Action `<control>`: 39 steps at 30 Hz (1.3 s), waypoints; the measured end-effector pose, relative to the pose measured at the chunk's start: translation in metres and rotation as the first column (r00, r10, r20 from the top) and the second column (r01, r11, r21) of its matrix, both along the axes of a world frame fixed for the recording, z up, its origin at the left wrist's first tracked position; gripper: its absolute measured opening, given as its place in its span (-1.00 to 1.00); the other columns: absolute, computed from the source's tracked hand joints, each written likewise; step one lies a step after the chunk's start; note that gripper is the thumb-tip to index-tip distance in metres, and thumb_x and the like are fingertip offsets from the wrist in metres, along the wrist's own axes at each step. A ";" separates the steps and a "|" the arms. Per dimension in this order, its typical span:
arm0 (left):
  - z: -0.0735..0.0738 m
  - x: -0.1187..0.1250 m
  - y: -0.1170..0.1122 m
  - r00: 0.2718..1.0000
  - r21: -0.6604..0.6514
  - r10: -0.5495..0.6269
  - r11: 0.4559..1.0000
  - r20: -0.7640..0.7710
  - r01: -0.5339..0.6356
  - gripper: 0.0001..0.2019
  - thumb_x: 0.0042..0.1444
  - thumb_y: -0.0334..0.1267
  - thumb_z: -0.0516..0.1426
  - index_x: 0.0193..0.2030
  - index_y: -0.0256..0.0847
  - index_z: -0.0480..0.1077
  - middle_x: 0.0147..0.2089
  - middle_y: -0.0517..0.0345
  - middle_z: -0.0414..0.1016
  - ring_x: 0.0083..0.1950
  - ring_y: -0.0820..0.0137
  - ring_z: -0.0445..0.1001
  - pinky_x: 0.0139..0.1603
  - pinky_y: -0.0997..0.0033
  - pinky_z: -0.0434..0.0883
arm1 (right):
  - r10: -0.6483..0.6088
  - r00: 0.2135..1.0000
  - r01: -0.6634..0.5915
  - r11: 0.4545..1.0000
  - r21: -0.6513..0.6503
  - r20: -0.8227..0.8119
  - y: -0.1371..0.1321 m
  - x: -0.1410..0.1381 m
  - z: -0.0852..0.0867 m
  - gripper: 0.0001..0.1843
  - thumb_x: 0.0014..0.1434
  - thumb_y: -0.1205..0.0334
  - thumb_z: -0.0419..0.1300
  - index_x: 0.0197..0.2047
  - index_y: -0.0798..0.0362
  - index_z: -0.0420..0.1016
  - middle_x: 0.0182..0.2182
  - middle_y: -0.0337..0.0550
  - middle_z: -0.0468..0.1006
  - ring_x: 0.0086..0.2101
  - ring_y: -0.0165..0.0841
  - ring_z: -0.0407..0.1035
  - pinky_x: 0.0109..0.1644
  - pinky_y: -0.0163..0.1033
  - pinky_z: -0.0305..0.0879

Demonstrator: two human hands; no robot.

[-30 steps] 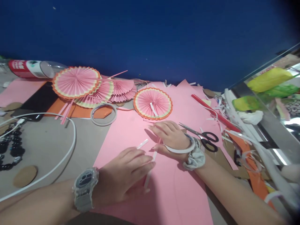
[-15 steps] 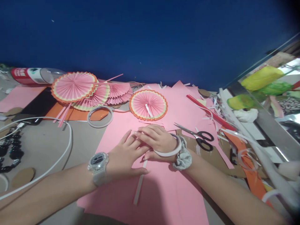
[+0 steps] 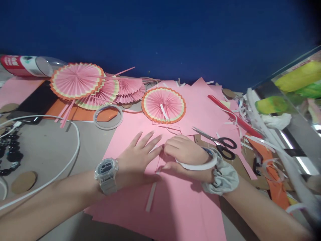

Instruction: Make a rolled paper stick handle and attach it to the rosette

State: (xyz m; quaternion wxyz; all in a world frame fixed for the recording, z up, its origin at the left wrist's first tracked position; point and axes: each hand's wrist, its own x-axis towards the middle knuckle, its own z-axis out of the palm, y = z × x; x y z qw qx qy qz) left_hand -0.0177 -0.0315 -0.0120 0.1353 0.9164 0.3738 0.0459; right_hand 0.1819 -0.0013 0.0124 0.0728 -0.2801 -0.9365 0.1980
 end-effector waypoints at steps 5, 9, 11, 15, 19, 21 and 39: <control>-0.005 -0.001 0.001 1.000 0.015 -0.009 1.000 0.021 0.009 -0.26 0.09 0.20 -0.05 0.30 -0.25 0.07 0.40 -0.08 -0.12 0.38 -0.02 -0.18 0.30 -0.15 -0.21 | 0.046 0.998 -0.026 0.935 -0.352 0.050 -0.003 0.000 0.009 -0.61 0.22 -0.02 0.05 -0.51 0.07 0.25 -0.54 -0.31 0.35 -0.48 -0.45 0.20 -0.32 -0.29 0.18; -0.005 -0.002 0.001 1.000 -0.003 -0.022 1.000 0.007 0.022 -0.19 0.05 0.25 -0.04 0.32 -0.26 0.02 0.41 -0.07 -0.17 0.39 -0.02 -0.23 0.30 -0.15 -0.23 | 0.009 0.997 0.020 0.917 -0.397 0.073 -0.001 -0.002 0.011 -0.69 0.19 0.10 0.11 -0.51 0.07 0.27 -0.51 -0.31 0.38 -0.47 -0.47 0.22 -0.35 -0.33 0.17; -0.004 -0.003 0.002 1.000 -0.010 -0.031 0.999 0.003 0.031 -0.16 0.02 0.29 -0.03 0.31 -0.26 0.02 0.41 -0.08 -0.19 0.40 -0.01 -0.26 0.31 -0.14 -0.26 | -0.020 0.999 0.037 0.928 -0.370 0.051 0.000 -0.003 0.009 -0.74 0.20 0.13 0.11 -0.47 0.07 0.30 -0.47 -0.27 0.41 -0.43 -0.44 0.25 -0.32 -0.31 0.19; -0.003 -0.003 0.001 0.999 -0.014 -0.035 0.999 0.015 0.035 -0.12 -0.02 0.34 -0.03 0.29 -0.30 0.06 0.41 -0.09 -0.17 0.40 0.00 -0.26 0.32 -0.11 -0.30 | -0.029 0.999 0.038 0.959 -0.281 0.035 0.001 -0.006 0.002 -0.74 0.24 0.14 0.04 -0.45 0.08 0.29 -0.48 -0.23 0.41 -0.41 -0.41 0.26 -0.28 -0.28 0.21; -0.002 -0.002 0.001 0.999 -0.017 -0.025 1.000 0.027 0.025 -0.11 -0.02 0.37 -0.08 0.28 -0.31 0.09 0.41 -0.07 -0.15 0.39 -0.01 -0.25 0.32 -0.12 -0.28 | 0.009 1.000 -0.005 0.988 -0.157 0.026 0.000 -0.009 -0.004 -0.73 0.27 0.20 -0.02 -0.44 0.09 0.31 -0.48 -0.20 0.41 -0.41 -0.39 0.25 -0.26 -0.26 0.19; -0.001 -0.001 0.001 0.999 -0.020 -0.023 1.000 0.024 0.023 -0.13 0.00 0.36 -0.09 0.27 -0.32 0.10 0.41 -0.07 -0.15 0.39 -0.02 -0.24 0.32 -0.13 -0.27 | 0.018 0.999 -0.015 0.997 -0.080 0.036 -0.001 -0.010 -0.008 -0.74 0.26 0.22 -0.03 -0.42 0.10 0.34 -0.48 -0.18 0.41 -0.42 -0.38 0.25 -0.28 -0.25 0.19; 0.002 0.001 0.002 0.999 -0.081 -0.014 0.997 0.045 0.017 -0.11 -0.07 0.35 0.01 0.27 -0.26 0.12 0.40 -0.10 -0.12 0.38 -0.07 -0.18 0.30 -0.19 -0.21 | 0.125 0.992 -0.128 0.945 0.301 0.031 0.001 -0.005 -0.035 -0.71 0.28 0.25 -0.08 -0.41 0.10 0.36 -0.54 -0.16 0.38 -0.47 -0.35 0.21 -0.37 -0.23 0.08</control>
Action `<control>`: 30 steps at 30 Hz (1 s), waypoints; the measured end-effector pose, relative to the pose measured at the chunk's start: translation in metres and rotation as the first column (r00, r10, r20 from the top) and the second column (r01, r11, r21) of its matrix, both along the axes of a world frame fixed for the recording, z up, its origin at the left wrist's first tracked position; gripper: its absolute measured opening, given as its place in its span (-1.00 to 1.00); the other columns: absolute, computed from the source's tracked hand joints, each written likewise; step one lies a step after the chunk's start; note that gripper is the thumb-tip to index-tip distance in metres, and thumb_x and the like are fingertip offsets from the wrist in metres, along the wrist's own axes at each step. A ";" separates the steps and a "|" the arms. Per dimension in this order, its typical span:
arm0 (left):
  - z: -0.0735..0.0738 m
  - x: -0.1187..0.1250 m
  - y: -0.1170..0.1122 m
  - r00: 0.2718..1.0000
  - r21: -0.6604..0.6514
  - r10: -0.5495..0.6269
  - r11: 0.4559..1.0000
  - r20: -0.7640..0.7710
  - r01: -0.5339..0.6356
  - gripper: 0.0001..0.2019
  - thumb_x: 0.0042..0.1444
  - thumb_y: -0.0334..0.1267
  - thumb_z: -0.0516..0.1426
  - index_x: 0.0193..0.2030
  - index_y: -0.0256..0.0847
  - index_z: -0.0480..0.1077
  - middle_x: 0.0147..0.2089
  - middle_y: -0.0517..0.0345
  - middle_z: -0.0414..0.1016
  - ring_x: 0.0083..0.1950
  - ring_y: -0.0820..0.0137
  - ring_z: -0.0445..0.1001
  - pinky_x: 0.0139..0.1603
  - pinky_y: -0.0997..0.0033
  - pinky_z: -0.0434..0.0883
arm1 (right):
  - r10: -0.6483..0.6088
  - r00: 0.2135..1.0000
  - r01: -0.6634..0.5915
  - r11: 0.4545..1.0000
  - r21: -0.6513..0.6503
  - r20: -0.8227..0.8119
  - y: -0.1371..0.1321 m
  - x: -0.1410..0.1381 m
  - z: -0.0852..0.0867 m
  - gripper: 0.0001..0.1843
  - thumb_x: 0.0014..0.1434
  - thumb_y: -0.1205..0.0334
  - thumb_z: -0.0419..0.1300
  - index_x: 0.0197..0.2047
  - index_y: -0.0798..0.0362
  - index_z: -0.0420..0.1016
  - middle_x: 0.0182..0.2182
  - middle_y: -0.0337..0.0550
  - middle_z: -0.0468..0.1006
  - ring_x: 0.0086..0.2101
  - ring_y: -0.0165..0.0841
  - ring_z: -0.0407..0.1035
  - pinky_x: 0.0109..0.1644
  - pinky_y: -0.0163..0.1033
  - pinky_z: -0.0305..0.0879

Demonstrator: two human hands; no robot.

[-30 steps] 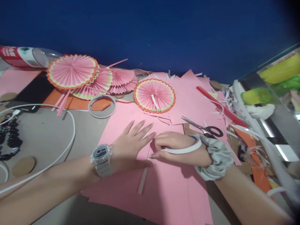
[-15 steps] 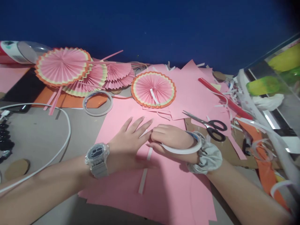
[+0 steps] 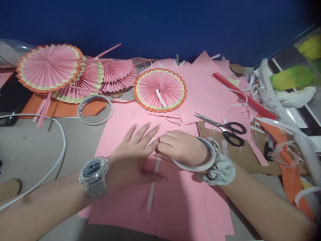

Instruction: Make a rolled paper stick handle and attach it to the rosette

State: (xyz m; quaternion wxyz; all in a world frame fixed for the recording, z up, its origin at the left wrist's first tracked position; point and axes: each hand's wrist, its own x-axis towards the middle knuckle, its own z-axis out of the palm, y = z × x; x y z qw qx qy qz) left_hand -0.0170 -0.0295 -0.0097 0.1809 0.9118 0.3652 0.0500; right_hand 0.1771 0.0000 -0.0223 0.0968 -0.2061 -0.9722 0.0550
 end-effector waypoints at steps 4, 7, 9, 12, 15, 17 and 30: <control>-0.002 0.000 0.001 1.000 -0.026 0.006 1.000 -0.009 -0.007 -0.10 -0.07 0.36 0.01 0.29 -0.24 0.10 0.40 -0.08 -0.15 0.38 -0.06 -0.20 0.31 -0.19 -0.22 | -0.012 1.000 0.012 1.000 0.013 -0.009 0.000 -0.001 0.002 -0.65 0.29 0.22 -0.09 -0.44 0.10 0.37 -0.56 -0.16 0.39 -0.48 -0.34 0.20 -0.39 -0.23 0.06; -0.001 -0.001 0.001 1.000 -0.043 0.015 0.999 -0.023 -0.016 -0.11 -0.07 0.36 0.01 0.29 -0.21 0.09 0.41 -0.06 -0.18 0.39 -0.04 -0.21 0.31 -0.17 -0.21 | -0.012 1.000 0.012 1.000 0.000 0.016 -0.001 -0.001 0.005 -0.64 0.30 0.23 -0.10 -0.45 0.09 0.37 -0.56 -0.15 0.39 -0.48 -0.34 0.19 -0.39 -0.23 0.05; 0.000 -0.001 0.001 1.000 -0.049 0.019 0.999 -0.023 -0.020 -0.11 -0.07 0.35 0.02 0.29 -0.20 0.08 0.41 -0.05 -0.18 0.39 -0.03 -0.22 0.31 -0.17 -0.21 | -0.017 0.999 0.018 1.000 -0.011 0.037 -0.001 -0.001 0.006 -0.63 0.30 0.23 -0.12 -0.45 0.10 0.38 -0.54 -0.14 0.40 -0.47 -0.34 0.19 -0.37 -0.23 0.06; 0.003 -0.001 0.002 1.000 -0.055 0.015 0.998 -0.014 -0.016 -0.12 -0.08 0.35 0.03 0.29 -0.20 0.09 0.41 -0.05 -0.16 0.39 -0.03 -0.21 0.31 -0.19 -0.20 | -0.024 0.999 0.024 1.000 -0.020 0.048 -0.001 0.000 0.006 -0.63 0.30 0.23 -0.13 -0.43 0.10 0.38 -0.52 -0.13 0.41 -0.46 -0.34 0.20 -0.36 -0.23 0.06; 0.006 0.000 0.002 1.000 -0.070 0.014 0.997 -0.018 -0.016 -0.13 -0.07 0.33 0.04 0.27 -0.22 0.11 0.40 -0.07 -0.14 0.39 -0.04 -0.20 0.31 -0.18 -0.19 | -0.028 0.999 0.029 0.999 -0.018 0.043 -0.001 0.000 0.006 -0.64 0.31 0.22 -0.12 -0.42 0.10 0.38 -0.52 -0.13 0.40 -0.46 -0.34 0.19 -0.35 -0.24 0.07; 0.008 0.000 0.002 1.000 -0.076 0.014 0.997 -0.027 -0.016 -0.13 -0.06 0.32 0.04 0.27 -0.24 0.11 0.40 -0.07 -0.14 0.39 -0.04 -0.20 0.32 -0.17 -0.19 | -0.027 0.999 0.027 1.000 -0.014 0.040 -0.001 -0.001 0.006 -0.64 0.30 0.22 -0.12 -0.42 0.10 0.38 -0.52 -0.13 0.40 -0.46 -0.34 0.19 -0.35 -0.24 0.07; 0.013 0.000 0.002 0.999 -0.093 0.009 0.996 -0.031 -0.011 -0.11 -0.09 0.29 0.10 0.28 -0.27 0.11 0.40 -0.08 -0.16 0.39 -0.05 -0.21 0.32 -0.18 -0.20 | -0.035 0.999 0.035 0.999 0.020 0.022 -0.003 -0.001 0.005 -0.70 0.27 0.26 -0.05 -0.42 0.10 0.41 -0.51 -0.14 0.43 -0.46 -0.34 0.21 -0.35 -0.24 0.08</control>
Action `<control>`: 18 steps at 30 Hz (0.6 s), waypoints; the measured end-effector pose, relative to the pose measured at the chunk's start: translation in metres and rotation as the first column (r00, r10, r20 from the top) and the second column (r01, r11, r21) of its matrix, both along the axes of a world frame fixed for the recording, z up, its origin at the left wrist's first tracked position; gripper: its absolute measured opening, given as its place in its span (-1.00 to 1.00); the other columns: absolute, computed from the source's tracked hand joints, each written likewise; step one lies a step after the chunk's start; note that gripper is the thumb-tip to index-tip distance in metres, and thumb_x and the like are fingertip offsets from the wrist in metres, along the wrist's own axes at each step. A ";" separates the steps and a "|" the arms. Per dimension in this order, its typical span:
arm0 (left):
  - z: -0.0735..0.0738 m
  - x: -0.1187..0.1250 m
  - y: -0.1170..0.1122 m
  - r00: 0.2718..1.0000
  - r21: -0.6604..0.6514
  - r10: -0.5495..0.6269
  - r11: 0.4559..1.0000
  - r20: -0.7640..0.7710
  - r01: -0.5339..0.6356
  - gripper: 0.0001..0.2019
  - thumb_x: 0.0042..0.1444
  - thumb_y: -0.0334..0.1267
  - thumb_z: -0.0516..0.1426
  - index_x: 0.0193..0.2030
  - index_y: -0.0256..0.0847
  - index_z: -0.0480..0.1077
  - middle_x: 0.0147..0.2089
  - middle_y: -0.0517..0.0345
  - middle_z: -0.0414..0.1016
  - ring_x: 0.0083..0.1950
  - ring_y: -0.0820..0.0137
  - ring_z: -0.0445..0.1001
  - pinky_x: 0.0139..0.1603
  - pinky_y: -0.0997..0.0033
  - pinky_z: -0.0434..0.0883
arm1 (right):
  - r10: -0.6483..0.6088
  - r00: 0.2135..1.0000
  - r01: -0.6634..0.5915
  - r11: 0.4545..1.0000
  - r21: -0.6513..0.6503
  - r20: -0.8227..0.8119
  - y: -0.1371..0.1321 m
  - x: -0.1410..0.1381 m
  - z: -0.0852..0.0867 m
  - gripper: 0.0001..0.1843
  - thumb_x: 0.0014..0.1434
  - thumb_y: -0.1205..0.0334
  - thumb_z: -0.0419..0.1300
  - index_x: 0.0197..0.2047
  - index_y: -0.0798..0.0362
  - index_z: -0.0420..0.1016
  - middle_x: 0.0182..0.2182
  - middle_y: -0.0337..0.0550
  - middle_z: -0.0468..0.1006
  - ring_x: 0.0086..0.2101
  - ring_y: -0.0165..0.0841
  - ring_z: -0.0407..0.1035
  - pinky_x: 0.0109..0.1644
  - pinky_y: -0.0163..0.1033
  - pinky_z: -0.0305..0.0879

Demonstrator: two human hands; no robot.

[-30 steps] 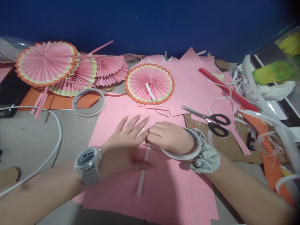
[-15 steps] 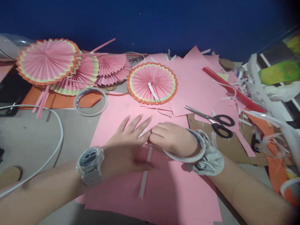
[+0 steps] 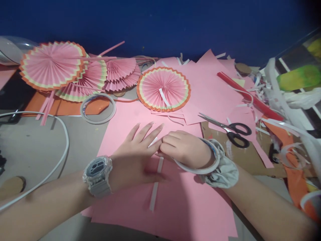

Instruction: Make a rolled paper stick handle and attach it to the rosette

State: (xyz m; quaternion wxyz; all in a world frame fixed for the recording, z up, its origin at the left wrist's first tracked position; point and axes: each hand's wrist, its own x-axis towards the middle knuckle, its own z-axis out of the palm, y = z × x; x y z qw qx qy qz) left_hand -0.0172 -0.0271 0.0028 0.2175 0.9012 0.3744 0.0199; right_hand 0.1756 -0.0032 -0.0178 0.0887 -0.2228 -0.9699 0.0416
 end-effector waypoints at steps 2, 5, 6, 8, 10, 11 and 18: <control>0.001 0.000 0.000 1.000 -0.004 -0.001 1.000 0.002 0.001 -0.12 -0.08 0.28 0.10 0.28 -0.27 0.11 0.40 -0.09 -0.16 0.39 -0.05 -0.21 0.32 -0.18 -0.19 | -0.001 1.000 0.001 1.000 -0.009 0.009 0.000 0.001 0.000 -0.71 0.26 0.26 -0.05 -0.41 0.10 0.41 -0.51 -0.14 0.44 -0.45 -0.34 0.21 -0.35 -0.25 0.08; 0.001 0.000 0.000 1.000 -0.010 -0.003 1.000 -0.006 0.003 -0.13 -0.08 0.27 0.10 0.28 -0.26 0.10 0.41 -0.07 -0.18 0.39 -0.05 -0.22 0.32 -0.17 -0.20 | -0.001 1.000 0.001 1.000 -0.013 0.013 0.000 0.001 0.001 -0.70 0.27 0.27 -0.06 -0.41 0.10 0.41 -0.51 -0.13 0.44 -0.45 -0.34 0.22 -0.35 -0.25 0.08; 0.001 0.000 0.000 1.000 -0.011 -0.004 1.000 -0.010 0.004 -0.12 -0.08 0.28 0.10 0.29 -0.26 0.09 0.41 -0.06 -0.18 0.39 -0.05 -0.22 0.32 -0.18 -0.20 | 0.002 1.000 -0.002 1.000 -0.015 0.009 0.000 0.001 0.001 -0.69 0.27 0.27 -0.07 -0.41 0.11 0.41 -0.51 -0.13 0.44 -0.46 -0.34 0.22 -0.35 -0.25 0.09; 0.001 0.001 0.001 1.000 -0.012 -0.006 1.000 -0.021 0.006 -0.11 -0.08 0.29 0.09 0.29 -0.26 0.09 0.41 -0.06 -0.18 0.39 -0.05 -0.22 0.32 -0.18 -0.20 | 0.008 1.000 -0.008 1.000 -0.023 -0.003 0.001 0.001 0.002 -0.67 0.29 0.26 -0.10 -0.41 0.11 0.41 -0.51 -0.12 0.45 -0.46 -0.35 0.23 -0.36 -0.25 0.09; 0.001 0.001 0.001 0.999 -0.011 -0.006 1.000 -0.033 0.006 -0.12 -0.06 0.30 0.07 0.29 -0.27 0.09 0.41 -0.06 -0.18 0.39 -0.04 -0.22 0.32 -0.17 -0.19 | 0.015 1.000 -0.015 0.999 -0.037 -0.012 0.002 0.000 0.003 -0.65 0.30 0.24 -0.11 -0.40 0.11 0.40 -0.51 -0.12 0.45 -0.46 -0.35 0.24 -0.36 -0.25 0.11; 0.001 0.001 0.001 0.999 -0.010 -0.005 1.000 -0.039 0.005 -0.12 -0.05 0.30 0.06 0.29 -0.27 0.08 0.41 -0.06 -0.18 0.39 -0.03 -0.22 0.32 -0.16 -0.19 | 0.020 1.000 -0.021 0.999 -0.044 -0.016 0.002 0.000 0.004 -0.65 0.31 0.24 -0.11 -0.40 0.11 0.40 -0.51 -0.12 0.45 -0.46 -0.36 0.24 -0.36 -0.26 0.12; 0.001 0.001 0.001 0.998 -0.007 -0.013 1.000 -0.058 0.013 -0.12 -0.03 0.30 0.03 0.32 -0.25 0.02 0.41 -0.05 -0.20 0.39 -0.05 -0.24 0.32 -0.18 -0.18 | 0.063 0.992 -0.070 0.996 -0.060 -0.109 0.002 0.006 0.003 -0.75 0.28 0.28 -0.05 -0.37 0.08 0.38 -0.57 -0.20 0.40 -0.47 -0.38 0.27 -0.37 -0.28 0.16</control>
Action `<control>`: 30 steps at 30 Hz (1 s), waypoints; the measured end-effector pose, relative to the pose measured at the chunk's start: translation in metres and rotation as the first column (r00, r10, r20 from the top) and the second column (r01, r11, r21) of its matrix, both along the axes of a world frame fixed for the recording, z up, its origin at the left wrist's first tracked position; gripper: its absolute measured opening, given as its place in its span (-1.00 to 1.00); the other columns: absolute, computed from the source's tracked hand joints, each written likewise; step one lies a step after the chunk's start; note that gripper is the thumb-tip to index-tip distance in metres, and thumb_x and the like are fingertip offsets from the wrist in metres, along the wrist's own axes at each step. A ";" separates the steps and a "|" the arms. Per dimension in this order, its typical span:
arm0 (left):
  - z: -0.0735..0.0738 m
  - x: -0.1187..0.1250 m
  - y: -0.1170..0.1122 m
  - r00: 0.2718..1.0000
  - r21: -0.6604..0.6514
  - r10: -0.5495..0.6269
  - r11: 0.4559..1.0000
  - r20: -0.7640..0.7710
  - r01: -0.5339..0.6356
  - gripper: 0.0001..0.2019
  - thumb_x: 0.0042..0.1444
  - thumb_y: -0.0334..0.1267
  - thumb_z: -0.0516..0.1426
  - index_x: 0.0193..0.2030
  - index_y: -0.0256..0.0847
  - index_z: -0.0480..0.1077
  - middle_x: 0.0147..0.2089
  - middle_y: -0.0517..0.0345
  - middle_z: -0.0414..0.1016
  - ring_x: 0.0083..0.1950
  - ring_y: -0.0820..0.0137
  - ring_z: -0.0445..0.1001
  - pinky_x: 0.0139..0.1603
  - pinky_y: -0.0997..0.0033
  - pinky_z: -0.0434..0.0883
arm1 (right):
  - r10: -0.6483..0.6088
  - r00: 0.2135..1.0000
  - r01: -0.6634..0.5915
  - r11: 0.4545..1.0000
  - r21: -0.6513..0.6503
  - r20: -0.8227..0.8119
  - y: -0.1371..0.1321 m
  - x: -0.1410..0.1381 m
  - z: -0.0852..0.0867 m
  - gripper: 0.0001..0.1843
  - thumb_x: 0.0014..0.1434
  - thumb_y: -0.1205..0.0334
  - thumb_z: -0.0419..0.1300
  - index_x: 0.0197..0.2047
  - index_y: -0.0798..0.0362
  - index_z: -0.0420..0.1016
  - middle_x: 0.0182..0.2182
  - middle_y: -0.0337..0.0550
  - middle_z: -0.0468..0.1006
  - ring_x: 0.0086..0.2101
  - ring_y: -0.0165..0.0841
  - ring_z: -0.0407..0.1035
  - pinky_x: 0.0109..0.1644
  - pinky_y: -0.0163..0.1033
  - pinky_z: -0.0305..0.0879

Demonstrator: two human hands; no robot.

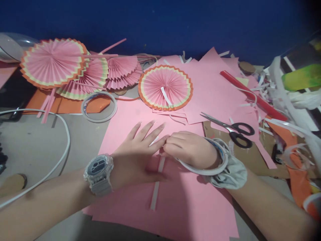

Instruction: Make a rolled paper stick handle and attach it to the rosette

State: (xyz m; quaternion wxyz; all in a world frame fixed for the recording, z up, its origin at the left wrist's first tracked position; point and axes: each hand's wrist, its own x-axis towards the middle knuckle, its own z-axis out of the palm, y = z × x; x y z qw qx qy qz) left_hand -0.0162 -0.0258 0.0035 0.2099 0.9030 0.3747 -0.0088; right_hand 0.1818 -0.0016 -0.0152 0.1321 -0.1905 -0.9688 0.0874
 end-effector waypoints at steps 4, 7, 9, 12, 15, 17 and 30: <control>-0.005 -0.001 0.000 1.000 0.031 0.008 0.999 0.022 -0.009 -0.11 -0.04 0.33 0.01 0.32 -0.21 0.02 0.42 -0.03 -0.20 0.40 -0.04 -0.25 0.31 -0.18 -0.20 | -0.001 1.000 0.001 1.000 0.013 -0.024 -0.002 0.000 0.003 -0.74 0.27 0.30 -0.04 -0.41 0.07 0.37 -0.60 -0.22 0.37 -0.49 -0.38 0.27 -0.40 -0.27 0.14; -0.009 -0.002 -0.001 1.000 0.041 0.007 0.999 0.030 -0.008 -0.12 -0.05 0.34 0.00 0.32 -0.18 0.03 0.42 -0.03 -0.20 0.40 -0.03 -0.25 0.31 -0.17 -0.21 | 0.002 1.000 -0.002 1.000 -0.005 0.004 -0.004 -0.001 0.010 -0.72 0.28 0.27 -0.07 -0.40 0.07 0.37 -0.59 -0.21 0.37 -0.49 -0.36 0.27 -0.40 -0.26 0.12; -0.011 -0.002 -0.001 0.999 0.045 0.006 0.999 0.033 -0.007 -0.12 -0.05 0.34 0.00 0.32 -0.17 0.04 0.42 -0.02 -0.21 0.40 -0.02 -0.26 0.31 -0.17 -0.21 | 0.012 1.000 -0.012 1.000 -0.023 0.021 -0.004 -0.002 0.013 -0.70 0.29 0.26 -0.10 -0.39 0.06 0.37 -0.57 -0.20 0.40 -0.50 -0.37 0.25 -0.40 -0.26 0.11; -0.011 -0.002 -0.001 0.999 0.055 0.007 0.998 0.040 -0.009 -0.10 -0.07 0.35 0.01 0.32 -0.17 0.03 0.42 -0.02 -0.21 0.40 -0.03 -0.26 0.31 -0.18 -0.22 | 0.020 1.000 -0.020 1.000 -0.017 -0.002 -0.004 -0.001 0.011 -0.74 0.28 0.29 -0.07 -0.37 0.08 0.37 -0.57 -0.21 0.40 -0.50 -0.38 0.23 -0.40 -0.27 0.09; -0.007 -0.001 -0.001 1.000 0.027 0.003 1.000 0.025 -0.004 -0.05 -0.11 0.35 0.04 0.33 -0.22 0.01 0.42 -0.05 -0.21 0.40 -0.05 -0.27 0.31 -0.19 -0.22 | -0.009 1.000 0.009 1.000 -0.003 -0.014 -0.002 -0.001 0.004 -0.77 0.27 0.29 -0.03 -0.38 0.09 0.37 -0.58 -0.21 0.40 -0.49 -0.38 0.23 -0.39 -0.27 0.08; -0.003 0.000 0.000 1.000 -0.005 0.003 1.000 0.007 -0.003 -0.04 -0.11 0.33 0.07 0.33 -0.25 0.00 0.42 -0.04 -0.21 0.40 -0.05 -0.28 0.32 -0.18 -0.23 | -0.031 0.999 0.031 1.000 -0.006 0.021 0.000 -0.002 0.001 -0.73 0.28 0.25 -0.04 -0.39 0.10 0.37 -0.56 -0.18 0.42 -0.48 -0.38 0.24 -0.38 -0.27 0.09; 0.003 0.000 0.000 1.000 -0.046 0.016 0.999 0.005 -0.016 -0.04 -0.10 0.30 0.09 0.34 -0.25 -0.03 0.42 0.02 -0.22 0.40 -0.03 -0.29 0.34 -0.16 -0.25 | -0.048 0.984 0.049 0.999 -0.001 0.170 -0.001 -0.005 0.003 -0.74 0.27 0.27 -0.06 -0.38 0.09 0.39 -0.50 -0.14 0.44 -0.46 -0.36 0.21 -0.36 -0.24 0.03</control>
